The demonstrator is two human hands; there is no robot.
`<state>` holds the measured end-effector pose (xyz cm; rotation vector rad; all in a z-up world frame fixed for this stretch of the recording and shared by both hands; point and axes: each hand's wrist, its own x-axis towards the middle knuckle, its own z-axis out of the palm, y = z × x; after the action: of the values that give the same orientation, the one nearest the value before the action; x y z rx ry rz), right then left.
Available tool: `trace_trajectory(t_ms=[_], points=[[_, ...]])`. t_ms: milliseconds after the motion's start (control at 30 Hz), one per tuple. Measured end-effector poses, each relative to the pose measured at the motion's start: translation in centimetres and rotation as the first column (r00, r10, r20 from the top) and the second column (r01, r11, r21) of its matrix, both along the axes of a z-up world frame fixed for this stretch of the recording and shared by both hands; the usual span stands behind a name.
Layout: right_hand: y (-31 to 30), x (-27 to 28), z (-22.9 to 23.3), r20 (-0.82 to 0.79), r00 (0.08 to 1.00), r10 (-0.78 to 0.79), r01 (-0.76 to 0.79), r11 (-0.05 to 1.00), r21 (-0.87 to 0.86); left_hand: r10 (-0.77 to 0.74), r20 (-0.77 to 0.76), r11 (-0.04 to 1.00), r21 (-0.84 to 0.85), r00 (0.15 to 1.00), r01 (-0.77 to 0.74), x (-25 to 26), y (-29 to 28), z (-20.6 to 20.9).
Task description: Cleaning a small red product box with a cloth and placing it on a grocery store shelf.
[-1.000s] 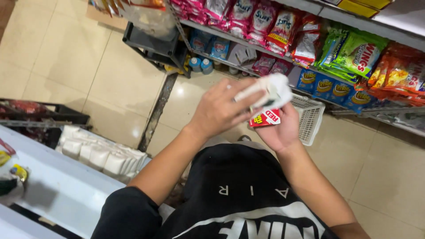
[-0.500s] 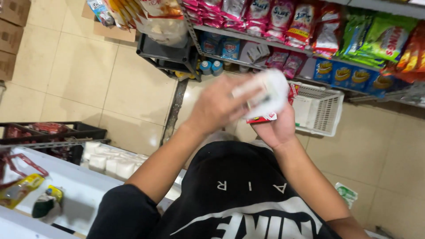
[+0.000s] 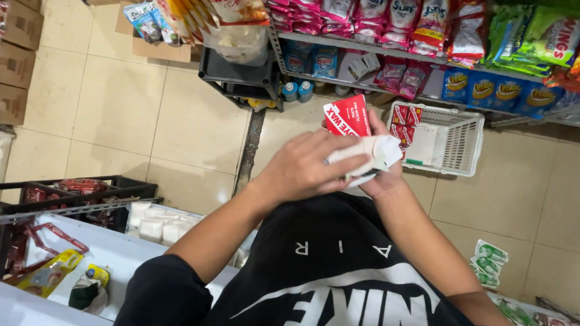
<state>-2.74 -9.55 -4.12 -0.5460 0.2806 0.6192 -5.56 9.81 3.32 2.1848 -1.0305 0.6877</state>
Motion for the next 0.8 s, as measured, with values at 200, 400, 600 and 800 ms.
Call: trace_trajectory(t_ms=[200, 400, 600, 800], points=[[2.4, -0.5, 5.5, -0.011, 0.996, -0.087, 0.087, 0.995, -0.057, 0.307, 0.153, 0.952, -0.064, 0.939, -0.3, 4.7, 5.2, -2.1], [2.2, -0.9, 6.0, 0.019, 0.999, -0.046, 0.046, 0.999, -0.008, 0.255, 0.273, 0.951, 0.101, 0.927, -0.291, 2.5, 2.6, 0.0], [-0.8, -1.2, 5.1, 0.059, 0.998, -0.018, 0.013, 0.996, 0.092, 0.151, -0.114, 0.987, -0.033, 0.982, -0.156, -0.8, -1.7, 0.9], [-4.1, -2.1, 4.5, 0.08, 0.996, -0.029, 0.023, 0.997, 0.068, 0.178, -0.289, 0.982, -0.007, 0.941, -0.188, -1.1, -4.2, 0.2]])
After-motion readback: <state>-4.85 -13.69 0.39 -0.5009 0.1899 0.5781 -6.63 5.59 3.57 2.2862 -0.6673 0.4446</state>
